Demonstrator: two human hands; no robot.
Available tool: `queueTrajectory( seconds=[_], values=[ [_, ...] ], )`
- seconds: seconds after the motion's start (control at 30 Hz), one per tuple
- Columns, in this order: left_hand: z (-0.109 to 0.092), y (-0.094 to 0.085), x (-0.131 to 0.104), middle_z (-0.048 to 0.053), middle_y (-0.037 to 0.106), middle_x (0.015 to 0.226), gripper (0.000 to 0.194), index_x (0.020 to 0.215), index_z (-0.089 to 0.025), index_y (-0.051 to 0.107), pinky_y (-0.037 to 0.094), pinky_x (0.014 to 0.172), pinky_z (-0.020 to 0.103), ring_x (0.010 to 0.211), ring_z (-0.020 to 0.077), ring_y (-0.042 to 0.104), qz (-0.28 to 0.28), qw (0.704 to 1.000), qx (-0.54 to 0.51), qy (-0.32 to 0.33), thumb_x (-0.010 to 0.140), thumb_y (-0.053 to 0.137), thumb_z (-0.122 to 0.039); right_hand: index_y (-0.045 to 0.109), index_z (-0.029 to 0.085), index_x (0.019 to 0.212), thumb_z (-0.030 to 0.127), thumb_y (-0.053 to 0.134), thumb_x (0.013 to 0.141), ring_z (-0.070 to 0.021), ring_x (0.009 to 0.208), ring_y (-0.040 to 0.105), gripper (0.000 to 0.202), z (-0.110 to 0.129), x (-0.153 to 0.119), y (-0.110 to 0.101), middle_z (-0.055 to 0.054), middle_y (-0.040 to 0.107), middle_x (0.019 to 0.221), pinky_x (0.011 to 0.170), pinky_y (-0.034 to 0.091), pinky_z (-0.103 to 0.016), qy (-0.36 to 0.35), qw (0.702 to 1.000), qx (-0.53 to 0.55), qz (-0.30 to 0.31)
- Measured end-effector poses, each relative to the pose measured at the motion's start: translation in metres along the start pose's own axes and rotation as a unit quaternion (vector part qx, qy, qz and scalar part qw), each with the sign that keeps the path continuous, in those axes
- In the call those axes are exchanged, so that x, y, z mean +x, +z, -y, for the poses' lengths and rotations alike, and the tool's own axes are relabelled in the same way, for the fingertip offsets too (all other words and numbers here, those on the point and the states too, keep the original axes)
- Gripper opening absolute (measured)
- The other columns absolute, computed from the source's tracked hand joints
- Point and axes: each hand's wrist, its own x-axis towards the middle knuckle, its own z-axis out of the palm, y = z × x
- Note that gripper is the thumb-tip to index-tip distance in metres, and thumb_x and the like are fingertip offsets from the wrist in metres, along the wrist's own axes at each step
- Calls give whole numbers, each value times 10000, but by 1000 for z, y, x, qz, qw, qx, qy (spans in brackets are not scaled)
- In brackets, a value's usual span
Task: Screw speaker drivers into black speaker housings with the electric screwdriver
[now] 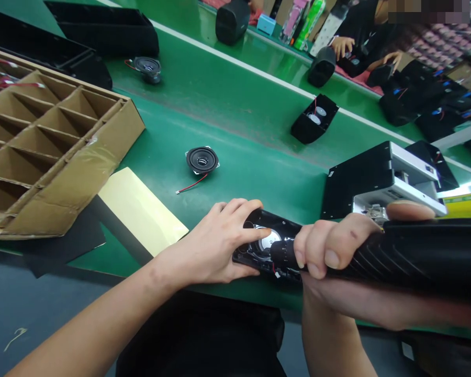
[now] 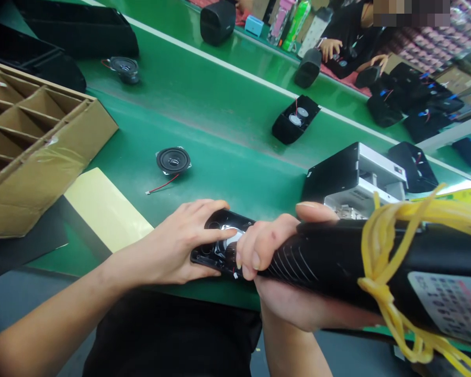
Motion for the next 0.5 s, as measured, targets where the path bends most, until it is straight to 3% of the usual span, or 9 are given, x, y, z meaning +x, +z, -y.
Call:
queueTrajectory(
  seconds=[0.5],
  values=[
    [1, 2, -1, 149, 470, 1577, 640, 1405, -295, 646, 459, 1060, 558, 1409, 391, 464, -4, 1000, 10, 5, 825, 841, -483, 770, 298, 1139, 664, 688, 922, -114, 347, 467, 433, 0, 0, 2, 57, 600, 575, 373, 451, -275, 11, 999, -22, -20]
  ],
)
